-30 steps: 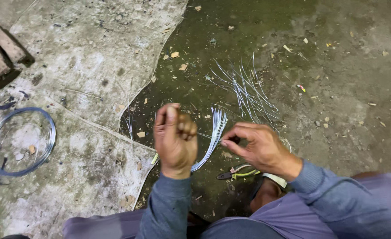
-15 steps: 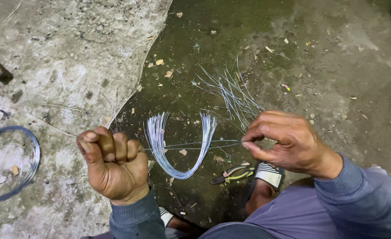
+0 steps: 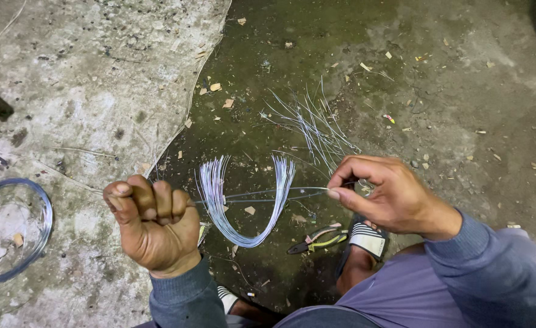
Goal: The person repeatedly picks up thin metal wires, bends them in half, and places them on the floor. The person continues this repetitive action throughout the clip.
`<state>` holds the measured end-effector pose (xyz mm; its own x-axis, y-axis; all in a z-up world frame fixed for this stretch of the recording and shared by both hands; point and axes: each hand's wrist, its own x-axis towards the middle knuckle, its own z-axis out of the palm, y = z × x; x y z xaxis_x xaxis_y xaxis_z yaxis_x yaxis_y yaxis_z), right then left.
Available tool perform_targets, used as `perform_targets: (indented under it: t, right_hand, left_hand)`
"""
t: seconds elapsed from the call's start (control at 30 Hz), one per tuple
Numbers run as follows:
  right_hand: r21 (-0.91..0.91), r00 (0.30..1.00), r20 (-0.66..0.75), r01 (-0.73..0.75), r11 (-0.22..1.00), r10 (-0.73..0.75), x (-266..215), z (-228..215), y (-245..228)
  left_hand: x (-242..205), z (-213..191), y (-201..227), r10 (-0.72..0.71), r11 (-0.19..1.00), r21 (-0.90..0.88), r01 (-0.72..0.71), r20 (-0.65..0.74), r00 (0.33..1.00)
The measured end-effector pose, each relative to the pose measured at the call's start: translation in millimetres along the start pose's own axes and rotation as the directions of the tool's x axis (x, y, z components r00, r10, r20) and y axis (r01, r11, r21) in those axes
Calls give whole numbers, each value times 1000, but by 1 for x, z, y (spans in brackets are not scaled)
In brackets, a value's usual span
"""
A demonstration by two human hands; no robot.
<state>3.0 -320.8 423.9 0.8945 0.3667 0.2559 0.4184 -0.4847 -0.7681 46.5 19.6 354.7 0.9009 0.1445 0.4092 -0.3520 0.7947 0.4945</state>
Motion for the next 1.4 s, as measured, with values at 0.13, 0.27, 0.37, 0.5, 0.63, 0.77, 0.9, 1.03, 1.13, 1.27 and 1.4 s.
perform_targets:
  t: [0.13,0.27,0.37,0.5,0.63,0.77,0.9,1.03,1.13,1.27,1.4]
  right_hand:
    - [57,972,1,-236,970,237,1,10,11]
    - [-21,952,-115,-287,958,283,5,13,21]
    - [-60,916,-205,-364,929,346,7,17,25]
    - [0,920,-171,-358,934,353,3,26,25]
    - [-15,944,-109,-315,949,311,1,32,24]
    - [105,956,50,-293,950,289,-3,29,29]
    - [309,919,199,-387,869,339,-6,28,37]
    - [484,875,292,-484,729,386,-6,30,45]
    - [547,851,305,-524,653,428,-4,35,49]
    - [571,848,305,-528,629,434,-5,33,52]
    - [554,839,285,-538,635,463,-5,34,55]
  left_hand:
    - [8,10,-17,90,968,242,-64,-97,991]
    - [-4,37,-46,172,859,483,172,-588,791]
    - [-25,66,-69,315,480,877,-17,-154,937]
    - [-43,97,-78,78,-69,893,-445,450,890]
    - [-40,108,-76,-232,81,965,-248,260,937]
    - [-36,100,-77,-501,422,874,241,4,865]
    - [-37,87,-78,-702,407,691,597,-181,689]
    - [-36,82,-83,-689,466,673,574,-131,713]
    - [-38,81,-83,-651,475,706,526,-121,749]
    - [-41,80,-84,-594,501,731,464,-100,798]
    - [-41,80,-86,-566,540,702,464,-106,818]
